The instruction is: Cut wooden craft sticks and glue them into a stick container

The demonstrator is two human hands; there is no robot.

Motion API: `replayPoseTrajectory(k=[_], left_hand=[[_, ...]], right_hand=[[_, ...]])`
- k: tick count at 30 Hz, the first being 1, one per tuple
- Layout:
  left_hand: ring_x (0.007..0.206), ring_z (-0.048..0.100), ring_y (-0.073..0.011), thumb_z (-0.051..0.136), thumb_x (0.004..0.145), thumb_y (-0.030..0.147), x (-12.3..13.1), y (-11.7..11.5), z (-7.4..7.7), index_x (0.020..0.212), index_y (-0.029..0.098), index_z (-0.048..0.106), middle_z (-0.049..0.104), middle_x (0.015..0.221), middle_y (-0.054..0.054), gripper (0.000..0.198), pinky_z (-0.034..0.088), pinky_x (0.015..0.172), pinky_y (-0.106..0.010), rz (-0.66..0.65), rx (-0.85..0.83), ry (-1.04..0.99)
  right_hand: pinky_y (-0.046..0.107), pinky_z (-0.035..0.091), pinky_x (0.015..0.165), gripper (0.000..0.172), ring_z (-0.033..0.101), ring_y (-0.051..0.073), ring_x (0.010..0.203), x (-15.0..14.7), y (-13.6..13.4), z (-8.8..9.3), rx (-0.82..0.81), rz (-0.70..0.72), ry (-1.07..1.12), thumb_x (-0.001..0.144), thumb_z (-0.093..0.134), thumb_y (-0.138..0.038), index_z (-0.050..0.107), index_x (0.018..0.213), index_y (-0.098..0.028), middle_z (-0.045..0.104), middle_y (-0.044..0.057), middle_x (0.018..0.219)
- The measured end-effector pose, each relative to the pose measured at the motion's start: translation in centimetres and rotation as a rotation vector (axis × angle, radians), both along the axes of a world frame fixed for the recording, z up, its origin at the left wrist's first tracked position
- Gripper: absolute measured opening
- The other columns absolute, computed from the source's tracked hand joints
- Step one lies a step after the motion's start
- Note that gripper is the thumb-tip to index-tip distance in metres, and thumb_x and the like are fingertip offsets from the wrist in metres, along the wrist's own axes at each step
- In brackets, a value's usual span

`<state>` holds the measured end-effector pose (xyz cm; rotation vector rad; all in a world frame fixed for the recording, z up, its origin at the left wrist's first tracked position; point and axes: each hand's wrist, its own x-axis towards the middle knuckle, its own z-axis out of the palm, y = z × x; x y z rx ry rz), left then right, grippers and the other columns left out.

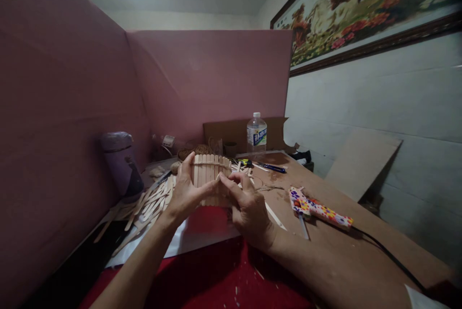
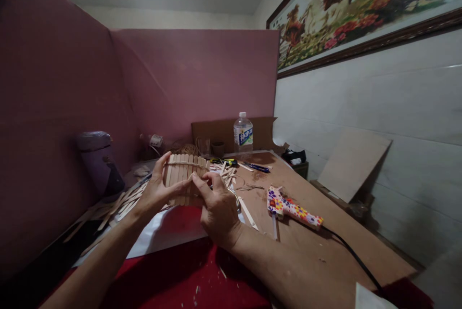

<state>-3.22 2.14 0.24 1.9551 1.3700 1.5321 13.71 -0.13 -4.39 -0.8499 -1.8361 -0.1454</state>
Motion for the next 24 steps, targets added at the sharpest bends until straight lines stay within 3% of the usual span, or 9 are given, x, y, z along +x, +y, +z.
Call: replayPoseTrajectory(k=[4, 11, 18, 24], left_hand=[[0.126, 0.041, -0.0318, 0.072, 0.064, 0.050, -0.13, -0.10, 0.00, 0.141, 0.025, 0.025, 0.035, 0.141, -0.014, 0.094, 0.035, 0.103, -0.049, -0.049, -0.061, 0.016], [0.128, 0.039, -0.0321, 0.065, 0.071, 0.051, -0.39, -0.06, -0.11, 0.141, 0.028, 0.027, 0.035, 0.141, -0.012, 0.083, 0.033, 0.104, -0.051, -0.064, -0.046, 0.022], [0.128, 0.038, -0.0340, 0.074, 0.061, 0.051, -0.10, -0.20, 0.06, 0.141, 0.027, 0.026, 0.033, 0.143, -0.014, 0.097, 0.033, 0.103, -0.052, -0.044, -0.052, 0.042], [0.130, 0.036, -0.0326, 0.073, 0.062, 0.051, -0.08, -0.12, -0.08, 0.141, 0.027, 0.027, 0.032, 0.143, -0.013, 0.094, 0.031, 0.105, -0.051, -0.020, -0.040, 0.057]], right_hand=[[0.035, 0.053, 0.083, 0.053, 0.054, 0.022, 0.103, 0.04, -0.05, 0.00, 0.009, -0.031, -0.009, 0.081, 0.042, -0.006, 0.050, 0.131, -0.020, 0.051, 0.011, 0.114], [0.035, 0.054, 0.080, 0.049, 0.055, 0.023, 0.102, 0.00, -0.20, 0.11, 0.014, -0.094, -0.040, 0.082, 0.044, -0.008, 0.051, 0.130, -0.021, 0.051, 0.011, 0.116], [0.035, 0.055, 0.077, 0.049, 0.057, 0.024, 0.100, -0.12, -0.20, 0.07, 0.042, -0.131, -0.062, 0.082, 0.045, -0.008, 0.052, 0.129, -0.018, 0.052, 0.013, 0.116], [0.036, 0.055, 0.077, 0.052, 0.055, 0.024, 0.101, -0.14, -0.16, -0.02, 0.035, -0.121, -0.071, 0.081, 0.044, -0.008, 0.049, 0.131, -0.019, 0.050, 0.013, 0.118]])
